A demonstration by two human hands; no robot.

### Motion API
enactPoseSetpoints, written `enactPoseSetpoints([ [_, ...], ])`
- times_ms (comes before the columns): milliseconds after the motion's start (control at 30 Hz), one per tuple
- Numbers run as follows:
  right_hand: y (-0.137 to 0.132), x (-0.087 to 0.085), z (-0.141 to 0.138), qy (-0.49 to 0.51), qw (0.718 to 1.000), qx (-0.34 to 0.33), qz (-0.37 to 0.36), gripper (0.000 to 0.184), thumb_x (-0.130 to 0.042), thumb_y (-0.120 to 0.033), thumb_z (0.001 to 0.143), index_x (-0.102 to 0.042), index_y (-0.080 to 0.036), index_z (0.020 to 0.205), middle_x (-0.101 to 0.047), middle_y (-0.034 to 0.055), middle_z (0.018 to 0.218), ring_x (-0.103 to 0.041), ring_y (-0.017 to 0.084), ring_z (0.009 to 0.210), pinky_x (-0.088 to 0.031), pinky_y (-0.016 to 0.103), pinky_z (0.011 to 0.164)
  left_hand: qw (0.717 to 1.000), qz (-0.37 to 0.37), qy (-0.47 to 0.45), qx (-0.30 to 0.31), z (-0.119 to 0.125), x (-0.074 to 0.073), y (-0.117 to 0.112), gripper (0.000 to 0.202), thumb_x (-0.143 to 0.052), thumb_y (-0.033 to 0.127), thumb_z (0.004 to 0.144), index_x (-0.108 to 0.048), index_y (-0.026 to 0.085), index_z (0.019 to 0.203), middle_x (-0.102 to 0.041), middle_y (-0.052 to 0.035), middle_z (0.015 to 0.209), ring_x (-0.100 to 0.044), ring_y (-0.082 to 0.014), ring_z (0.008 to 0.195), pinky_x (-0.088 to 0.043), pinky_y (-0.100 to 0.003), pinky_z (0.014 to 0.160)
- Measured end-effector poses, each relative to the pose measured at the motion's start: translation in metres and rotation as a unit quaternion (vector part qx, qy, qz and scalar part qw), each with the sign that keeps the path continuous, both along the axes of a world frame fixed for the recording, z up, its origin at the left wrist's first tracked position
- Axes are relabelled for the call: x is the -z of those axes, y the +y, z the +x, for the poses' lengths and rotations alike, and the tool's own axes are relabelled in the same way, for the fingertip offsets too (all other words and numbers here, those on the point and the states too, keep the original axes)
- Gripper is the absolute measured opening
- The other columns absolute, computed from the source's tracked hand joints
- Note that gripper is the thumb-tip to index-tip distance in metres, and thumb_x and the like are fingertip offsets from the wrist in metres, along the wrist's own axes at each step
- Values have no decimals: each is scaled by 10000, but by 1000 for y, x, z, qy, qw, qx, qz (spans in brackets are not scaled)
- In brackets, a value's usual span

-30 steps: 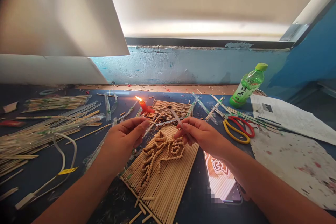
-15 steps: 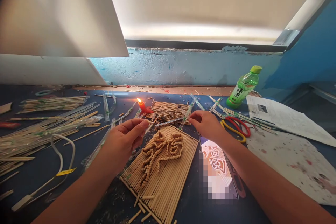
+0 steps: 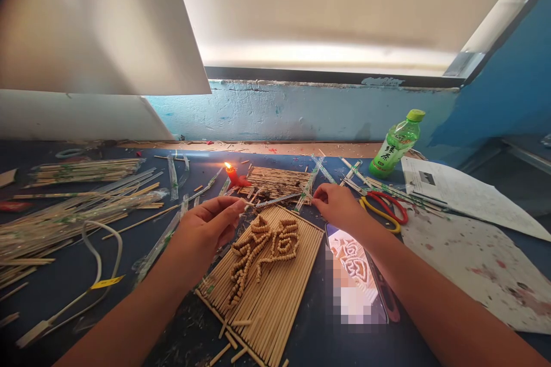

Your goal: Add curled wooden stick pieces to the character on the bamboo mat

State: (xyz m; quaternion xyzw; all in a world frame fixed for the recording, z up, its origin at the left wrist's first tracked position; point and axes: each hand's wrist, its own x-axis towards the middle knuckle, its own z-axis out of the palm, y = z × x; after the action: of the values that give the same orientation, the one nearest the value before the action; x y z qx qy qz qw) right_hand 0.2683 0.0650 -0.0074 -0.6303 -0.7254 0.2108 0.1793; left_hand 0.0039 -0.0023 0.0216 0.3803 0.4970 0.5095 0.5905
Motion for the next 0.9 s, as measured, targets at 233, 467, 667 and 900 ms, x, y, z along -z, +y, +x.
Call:
enactPoseSetpoints([
  [233,-5,-9,-4,15,998,17,58,226,-592,-398,839,-681,-204,910,-718,79,856,-623,210,718,-421,343,641,999,25,43,16,0,1,0,244,-796,397,730,-696,184,798,-514,47,564,-355,-58,446,-249,-198,404],
  [467,-45,-50,-41,111,980,-98,132,207,-640,-388,864,-685,-236,998,-678,36,801,-545,154,647,-404,310,610,978,85,181,53,2,3,-6,224,-748,399,781,-716,187,846,-706,-47,767,-620,-158,689,-472,-255,611],
  [667,-57,-60,-69,115,961,-197,160,188,-672,-332,857,-678,-228,1013,-705,7,939,-595,134,774,-445,273,692,963,133,226,62,2,5,-10,214,-711,399,818,-719,197,888,-714,-41,783,-643,-181,699,-491,-286,612],
  [900,-44,-61,-76,120,948,-239,170,77,-641,-231,870,-685,-209,929,-689,-20,828,-588,104,728,-435,246,663,965,154,209,36,1,10,-7,223,-708,389,828,-727,190,926,-716,-49,809,-620,-165,699,-474,-280,611],
])
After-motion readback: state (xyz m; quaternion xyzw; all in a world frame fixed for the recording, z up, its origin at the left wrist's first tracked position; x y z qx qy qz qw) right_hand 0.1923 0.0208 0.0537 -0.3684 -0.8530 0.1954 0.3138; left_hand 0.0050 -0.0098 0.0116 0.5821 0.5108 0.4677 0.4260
